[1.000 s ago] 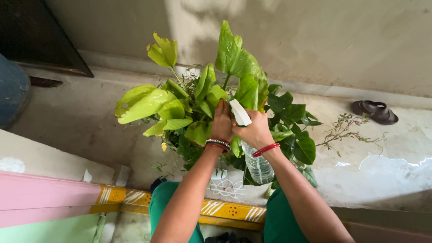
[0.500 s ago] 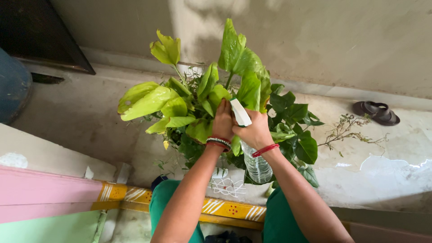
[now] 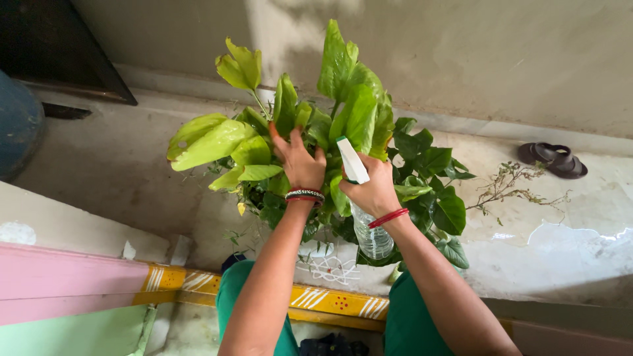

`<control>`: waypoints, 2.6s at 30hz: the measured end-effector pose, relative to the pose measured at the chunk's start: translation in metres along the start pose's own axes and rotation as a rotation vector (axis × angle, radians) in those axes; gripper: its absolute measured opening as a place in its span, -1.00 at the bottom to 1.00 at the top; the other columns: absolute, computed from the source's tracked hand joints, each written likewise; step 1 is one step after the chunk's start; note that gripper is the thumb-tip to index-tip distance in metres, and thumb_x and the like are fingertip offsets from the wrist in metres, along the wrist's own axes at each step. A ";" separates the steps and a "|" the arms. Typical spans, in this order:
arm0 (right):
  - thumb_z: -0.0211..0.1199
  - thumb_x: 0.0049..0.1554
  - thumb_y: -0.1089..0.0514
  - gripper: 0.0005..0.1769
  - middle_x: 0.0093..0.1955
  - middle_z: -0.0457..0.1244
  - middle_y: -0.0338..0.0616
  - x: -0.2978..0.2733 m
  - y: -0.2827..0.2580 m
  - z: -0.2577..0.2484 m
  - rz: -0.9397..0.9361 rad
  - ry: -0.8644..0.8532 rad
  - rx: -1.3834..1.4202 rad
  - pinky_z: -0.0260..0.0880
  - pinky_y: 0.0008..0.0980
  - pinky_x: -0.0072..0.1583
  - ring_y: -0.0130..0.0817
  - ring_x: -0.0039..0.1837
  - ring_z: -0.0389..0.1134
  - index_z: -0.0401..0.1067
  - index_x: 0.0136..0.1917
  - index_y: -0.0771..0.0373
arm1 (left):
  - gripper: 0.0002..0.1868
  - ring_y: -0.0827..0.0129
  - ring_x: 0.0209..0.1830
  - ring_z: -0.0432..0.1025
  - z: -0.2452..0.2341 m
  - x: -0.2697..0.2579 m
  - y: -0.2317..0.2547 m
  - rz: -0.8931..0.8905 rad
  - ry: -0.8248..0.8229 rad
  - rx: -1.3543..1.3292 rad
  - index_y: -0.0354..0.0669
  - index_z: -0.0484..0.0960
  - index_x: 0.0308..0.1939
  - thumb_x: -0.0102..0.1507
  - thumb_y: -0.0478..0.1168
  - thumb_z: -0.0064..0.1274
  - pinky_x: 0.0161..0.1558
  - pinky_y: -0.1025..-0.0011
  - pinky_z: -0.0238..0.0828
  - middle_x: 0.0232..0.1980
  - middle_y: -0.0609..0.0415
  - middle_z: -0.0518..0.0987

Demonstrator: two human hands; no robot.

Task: The person uses a spray bottle to mist the leaves of a potted plant. They hold leaves with one hand and spray with the other, moving around the plant to cover different areas.

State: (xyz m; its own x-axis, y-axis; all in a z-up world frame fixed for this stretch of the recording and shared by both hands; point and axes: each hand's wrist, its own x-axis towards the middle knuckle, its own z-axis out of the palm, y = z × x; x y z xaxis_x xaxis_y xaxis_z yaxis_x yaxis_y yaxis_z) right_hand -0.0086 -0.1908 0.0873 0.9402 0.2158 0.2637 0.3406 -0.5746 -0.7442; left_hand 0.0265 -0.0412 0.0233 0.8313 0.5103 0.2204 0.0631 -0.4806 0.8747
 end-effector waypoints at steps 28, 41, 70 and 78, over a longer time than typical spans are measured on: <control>0.37 -0.18 0.13 -0.68 -0.26 0.42 0.09 0.010 0.012 0.019 0.050 -0.086 -0.043 0.51 -0.25 -0.01 -0.07 -0.17 0.51 0.58 -0.13 0.30 | -0.46 -0.33 0.23 0.34 0.045 -0.041 -0.057 0.319 -0.147 0.164 -0.45 0.47 0.24 0.20 -0.25 0.08 0.27 -0.04 0.28 0.40 -0.34 0.38; 0.36 -0.15 0.13 -0.68 -0.27 0.42 0.03 0.008 0.009 0.020 0.015 -0.046 -0.029 0.52 -0.29 -0.03 -0.16 -0.19 0.52 0.58 -0.10 0.30 | -0.52 -0.28 0.20 0.35 0.037 -0.040 -0.048 0.303 -0.155 0.142 -0.41 0.49 0.20 0.23 -0.23 0.06 0.22 -0.04 0.31 0.39 -0.35 0.39; 0.37 -0.22 0.09 -0.48 -0.19 0.40 0.21 0.001 -0.015 0.045 0.059 -0.235 -0.073 0.47 -0.16 0.05 0.11 -0.09 0.47 0.57 0.04 0.27 | -0.52 0.28 0.25 0.40 -0.015 0.042 -0.121 -0.366 0.063 -0.872 -0.19 0.57 0.27 0.38 0.00 -0.09 0.26 0.31 0.28 0.28 0.05 0.55; 0.37 -0.20 0.12 -0.52 -0.18 0.41 0.17 -0.001 -0.017 0.046 0.030 -0.222 -0.035 0.47 -0.17 0.04 0.10 -0.08 0.48 0.55 0.02 0.30 | -0.43 0.31 0.25 0.38 -0.043 0.044 -0.097 -0.644 0.037 -1.004 -0.05 0.50 0.34 0.29 0.05 -0.07 0.18 0.10 0.36 0.30 0.18 0.48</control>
State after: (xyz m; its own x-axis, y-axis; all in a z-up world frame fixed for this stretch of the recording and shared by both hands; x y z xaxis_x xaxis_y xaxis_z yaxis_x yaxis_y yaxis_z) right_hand -0.0161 -0.1453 0.0711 0.9262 0.3641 0.0974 0.3161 -0.6096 -0.7270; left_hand 0.0334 0.0588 -0.0330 0.7874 0.4816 -0.3849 -0.0110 0.6352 0.7722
